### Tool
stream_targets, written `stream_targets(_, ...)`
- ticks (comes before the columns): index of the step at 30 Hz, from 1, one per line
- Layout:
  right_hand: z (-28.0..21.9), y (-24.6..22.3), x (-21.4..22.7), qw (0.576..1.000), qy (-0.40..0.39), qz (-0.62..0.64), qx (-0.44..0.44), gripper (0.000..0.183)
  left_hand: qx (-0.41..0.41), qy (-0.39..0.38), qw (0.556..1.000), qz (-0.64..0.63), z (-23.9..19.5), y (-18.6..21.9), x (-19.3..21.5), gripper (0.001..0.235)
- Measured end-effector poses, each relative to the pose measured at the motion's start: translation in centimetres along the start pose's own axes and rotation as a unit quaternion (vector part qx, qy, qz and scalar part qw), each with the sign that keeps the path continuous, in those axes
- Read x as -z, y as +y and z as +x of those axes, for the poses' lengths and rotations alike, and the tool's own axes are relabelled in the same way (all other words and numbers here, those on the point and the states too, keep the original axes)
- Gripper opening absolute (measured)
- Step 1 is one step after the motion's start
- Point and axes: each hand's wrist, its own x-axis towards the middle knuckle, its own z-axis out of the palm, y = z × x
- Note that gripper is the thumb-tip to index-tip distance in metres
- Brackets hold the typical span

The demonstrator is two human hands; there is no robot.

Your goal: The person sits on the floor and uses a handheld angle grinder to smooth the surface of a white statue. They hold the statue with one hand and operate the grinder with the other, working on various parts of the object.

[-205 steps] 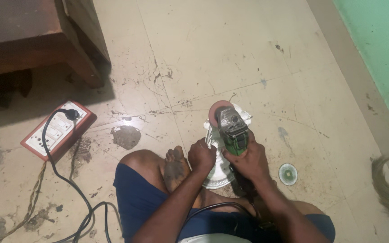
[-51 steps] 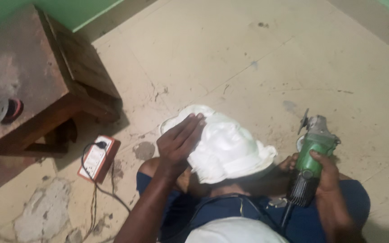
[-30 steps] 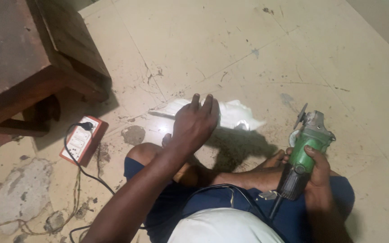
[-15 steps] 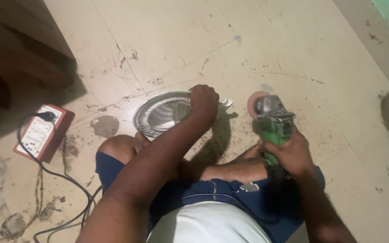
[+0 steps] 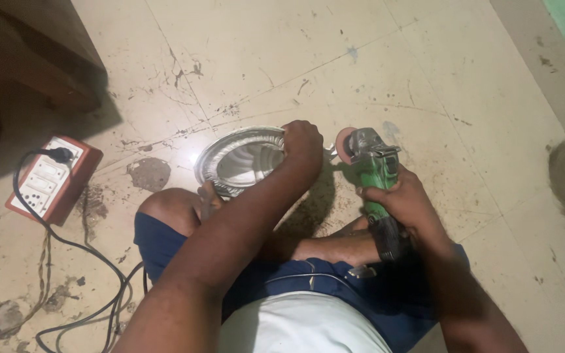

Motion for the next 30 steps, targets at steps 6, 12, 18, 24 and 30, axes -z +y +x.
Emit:
stream_targets(6, 0.1, 0.9, 0.4, 0.995, -0.019, -0.083, 0.059, 0.050, -0.008, -0.016, 0.999, 0.031, -0.3, -0.4, 1.1, 0.034)
stream_targets(12, -0.9, 1.0, 0.7, 0.951, 0.075, -0.282, 0.097, 0.071, 0.012, -0.020, 1.000, 0.000, 0.6, -0.3, 0.3, 0.030)
stream_targets(18, -0.6, -0.8, -0.3, 0.946, 0.069, -0.303, 0.097, 0.083, 0.014, -0.025, 1.000, -0.007, 0.4, -0.3, 0.6, 0.033)
stream_targets(24, -0.9, -1.8, -0.5, 0.918, 0.058, -0.390, 0.040, 0.093, -0.016, -0.028, 0.999, 0.029, 0.4, -0.6, 0.6, 0.041)
stream_targets(30, -0.4, -1.4, 0.4, 0.918, 0.074, -0.383, 0.074, 0.086, 0.005, -0.024, 1.000, 0.005, 1.0, -0.3, -0.1, 0.037)
